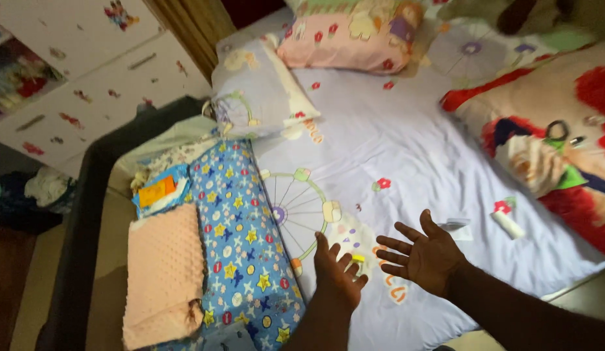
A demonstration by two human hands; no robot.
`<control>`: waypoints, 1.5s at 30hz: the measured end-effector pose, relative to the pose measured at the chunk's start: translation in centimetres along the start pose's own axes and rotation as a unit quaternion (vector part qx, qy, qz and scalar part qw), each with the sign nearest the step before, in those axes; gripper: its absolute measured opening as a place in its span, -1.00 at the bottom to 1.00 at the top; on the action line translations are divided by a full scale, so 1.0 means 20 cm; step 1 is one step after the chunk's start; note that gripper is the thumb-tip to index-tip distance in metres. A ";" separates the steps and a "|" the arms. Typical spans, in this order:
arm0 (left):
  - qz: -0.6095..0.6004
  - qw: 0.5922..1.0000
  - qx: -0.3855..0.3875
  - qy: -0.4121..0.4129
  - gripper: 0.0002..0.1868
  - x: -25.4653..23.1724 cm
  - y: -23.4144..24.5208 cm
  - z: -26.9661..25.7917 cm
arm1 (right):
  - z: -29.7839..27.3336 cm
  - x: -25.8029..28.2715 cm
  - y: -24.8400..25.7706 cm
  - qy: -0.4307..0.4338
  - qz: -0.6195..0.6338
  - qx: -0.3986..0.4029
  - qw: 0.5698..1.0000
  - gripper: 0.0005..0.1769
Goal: Inspecting and organizing various skincare and cosmetic containers on a nightstand and shelf.
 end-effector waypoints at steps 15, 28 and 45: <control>0.127 0.988 -0.075 0.036 0.05 0.23 0.12 0.78 | 0.76 -0.39 0.21 -0.048 -0.104 -0.085 0.990 0.17; 0.098 0.993 -0.048 0.047 0.07 0.17 0.10 0.65 | 0.70 -0.31 0.17 -0.021 -0.132 -0.079 0.988 0.14; 0.141 0.979 0.144 -0.014 -0.70 0.02 -0.52 -0.21 | -0.28 0.30 -0.05 0.216 -0.144 -0.083 0.962 -0.07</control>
Point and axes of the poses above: each hand's wrist, its own z-axis towards the middle knuckle, its own y-axis out of the back of the hand, x = y × z, the point moved 4 cm from there along z, towards the middle knuckle, and after that the axes turned 10 degrees about -x, right-handed, at the moved point
